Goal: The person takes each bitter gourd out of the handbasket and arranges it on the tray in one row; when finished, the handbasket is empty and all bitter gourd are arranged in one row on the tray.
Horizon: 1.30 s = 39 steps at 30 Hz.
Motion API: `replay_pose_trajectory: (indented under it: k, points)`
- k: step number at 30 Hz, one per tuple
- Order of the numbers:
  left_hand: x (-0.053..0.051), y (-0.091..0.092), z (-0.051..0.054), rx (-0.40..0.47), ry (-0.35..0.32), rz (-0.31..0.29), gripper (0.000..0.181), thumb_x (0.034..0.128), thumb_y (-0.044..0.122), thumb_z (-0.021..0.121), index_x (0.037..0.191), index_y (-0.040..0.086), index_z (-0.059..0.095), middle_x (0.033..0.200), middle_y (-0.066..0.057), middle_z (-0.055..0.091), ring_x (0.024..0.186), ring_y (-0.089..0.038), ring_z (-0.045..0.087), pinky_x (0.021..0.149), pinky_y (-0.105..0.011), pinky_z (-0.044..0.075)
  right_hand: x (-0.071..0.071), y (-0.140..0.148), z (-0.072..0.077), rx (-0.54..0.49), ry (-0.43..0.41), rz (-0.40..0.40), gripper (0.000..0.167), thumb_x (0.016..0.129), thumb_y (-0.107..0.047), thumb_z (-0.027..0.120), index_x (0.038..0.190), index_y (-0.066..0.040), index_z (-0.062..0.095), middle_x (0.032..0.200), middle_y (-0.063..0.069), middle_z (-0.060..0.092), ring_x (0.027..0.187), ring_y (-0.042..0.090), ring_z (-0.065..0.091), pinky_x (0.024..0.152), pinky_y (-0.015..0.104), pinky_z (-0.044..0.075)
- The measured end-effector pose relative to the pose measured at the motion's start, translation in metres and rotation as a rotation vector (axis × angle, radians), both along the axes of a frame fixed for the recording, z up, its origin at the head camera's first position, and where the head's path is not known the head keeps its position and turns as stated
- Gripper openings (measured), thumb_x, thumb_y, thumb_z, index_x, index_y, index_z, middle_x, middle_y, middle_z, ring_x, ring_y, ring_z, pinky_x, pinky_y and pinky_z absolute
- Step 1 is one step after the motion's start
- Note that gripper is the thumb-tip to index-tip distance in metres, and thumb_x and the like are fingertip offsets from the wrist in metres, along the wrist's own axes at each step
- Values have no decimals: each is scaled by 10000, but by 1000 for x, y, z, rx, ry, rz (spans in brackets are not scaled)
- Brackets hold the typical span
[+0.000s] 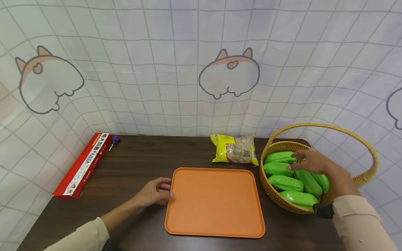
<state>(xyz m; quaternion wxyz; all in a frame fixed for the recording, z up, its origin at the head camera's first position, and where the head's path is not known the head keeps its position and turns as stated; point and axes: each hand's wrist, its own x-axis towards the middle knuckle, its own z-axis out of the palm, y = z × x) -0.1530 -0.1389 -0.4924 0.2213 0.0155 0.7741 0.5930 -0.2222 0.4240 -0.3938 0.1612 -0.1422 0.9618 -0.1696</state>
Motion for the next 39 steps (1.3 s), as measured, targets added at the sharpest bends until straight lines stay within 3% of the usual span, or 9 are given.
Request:
replay_pose_trajectory:
  k: [10,15,22,39]
  points:
    - [1,2,1,-64,11,27,686,824,187,807,1410,1,503,1258,-176,617,1004,-233,671,757,-410,605,3,9,-4,23,-123,-1,718,942,-383,667,1364,162,464,1260,419,556,1131,567,560,804,551,547]
    - [3,3,2,-107,37,38,661,807,170,818,1379,-2,535,1182,-161,645,907,-204,673,714,-380,606,0,12,-3,-25,-216,-25,747,957,-359,657,1399,181,391,1307,465,485,1114,575,569,762,508,580]
    - [4,4,1,-135,70,41,646,786,138,823,1355,-9,554,1092,-139,662,800,-175,651,654,-340,588,-8,19,-2,-64,-311,-51,770,964,-341,654,1434,178,334,1365,493,402,1158,624,517,756,556,578]
    - [6,10,-4,-140,91,47,642,749,65,812,1332,-15,555,1058,-128,653,778,-154,666,612,-324,574,-15,28,-11,-35,-232,-13,694,941,-288,691,1370,191,430,1244,447,550,1044,532,628,708,516,588]
